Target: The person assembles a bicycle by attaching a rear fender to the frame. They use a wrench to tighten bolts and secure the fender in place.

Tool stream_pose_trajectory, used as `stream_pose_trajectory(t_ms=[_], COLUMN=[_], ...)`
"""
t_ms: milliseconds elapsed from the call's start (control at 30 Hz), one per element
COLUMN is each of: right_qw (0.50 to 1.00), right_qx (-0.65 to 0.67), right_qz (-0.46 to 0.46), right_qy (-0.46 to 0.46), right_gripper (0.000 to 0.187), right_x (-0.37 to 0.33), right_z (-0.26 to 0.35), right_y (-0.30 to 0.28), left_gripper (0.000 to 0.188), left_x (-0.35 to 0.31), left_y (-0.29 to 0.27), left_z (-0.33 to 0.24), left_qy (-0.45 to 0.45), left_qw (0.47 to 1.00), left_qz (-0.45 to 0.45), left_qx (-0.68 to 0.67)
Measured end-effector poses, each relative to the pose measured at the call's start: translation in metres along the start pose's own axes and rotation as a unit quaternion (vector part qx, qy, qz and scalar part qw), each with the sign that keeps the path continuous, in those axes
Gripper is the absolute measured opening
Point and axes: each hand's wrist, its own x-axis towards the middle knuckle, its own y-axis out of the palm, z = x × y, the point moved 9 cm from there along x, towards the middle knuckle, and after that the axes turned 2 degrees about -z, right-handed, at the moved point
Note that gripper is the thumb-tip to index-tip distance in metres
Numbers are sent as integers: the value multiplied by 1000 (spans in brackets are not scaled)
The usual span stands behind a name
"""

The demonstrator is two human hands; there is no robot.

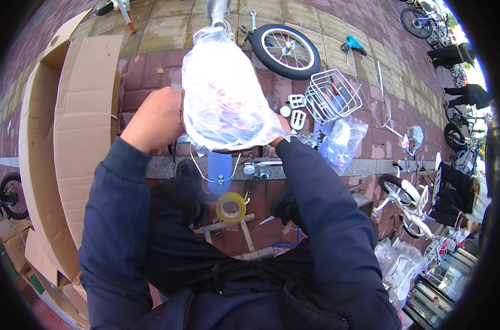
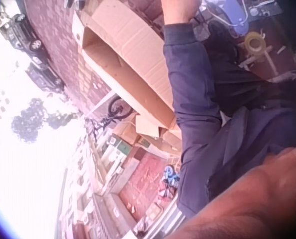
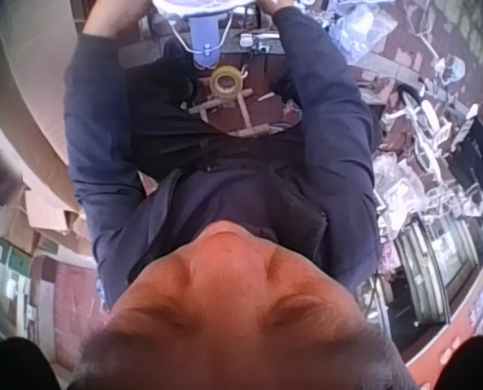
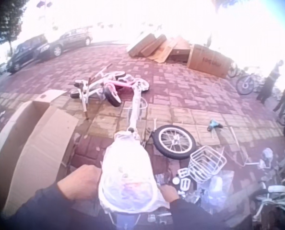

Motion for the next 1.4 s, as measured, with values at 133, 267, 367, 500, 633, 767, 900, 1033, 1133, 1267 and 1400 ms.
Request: stream_pose_trajectory(t_ms=[133,267,367,500,633,767,900,1033,1133,1267,1400], right_qw=[979,958,953,913,851,897,939,887,940,950,875], right_qx=[49,103,107,169,262,229,142,133,-51,-43,162], right_qz=[27,265,281,357,361,338,307,430,338,43,-42], right_qy=[-194,45,-42,100,276,167,60,105,23,305,453], right_gripper=[20,24,26,26,25,23,16,17,25,30,38], right_x=[-19,-38,-36,-17,-11,-19,-55,-125,-131,-118,-112], right_z=[58,44,79,74,63,73,66,27,-6,-98,-150], right_y=[-10,2,-17,-24,-19,-18,7,86,121,92,107], left_gripper=[19,18,18,18,17,17,19,19,18,18,20], left_x=[1,0,0,1,1,0,0,1,-1,-2,-2], left_y=[-1,3,4,2,1,-2,0,0,-1,-1,-5], left_z=[-4,-1,2,0,-2,-7,-1,0,-1,-2,-4], left_qy=[46,50,39,30,26,44,11,25,38,24,-12], left_qw=[999,999,999,999,1000,999,1000,1000,999,1000,996], left_qz=[-17,-17,-15,-17,0,-9,-10,-2,-10,11,14], left_qx=[-10,12,10,-4,16,2,-24,-15,-5,-16,-84])
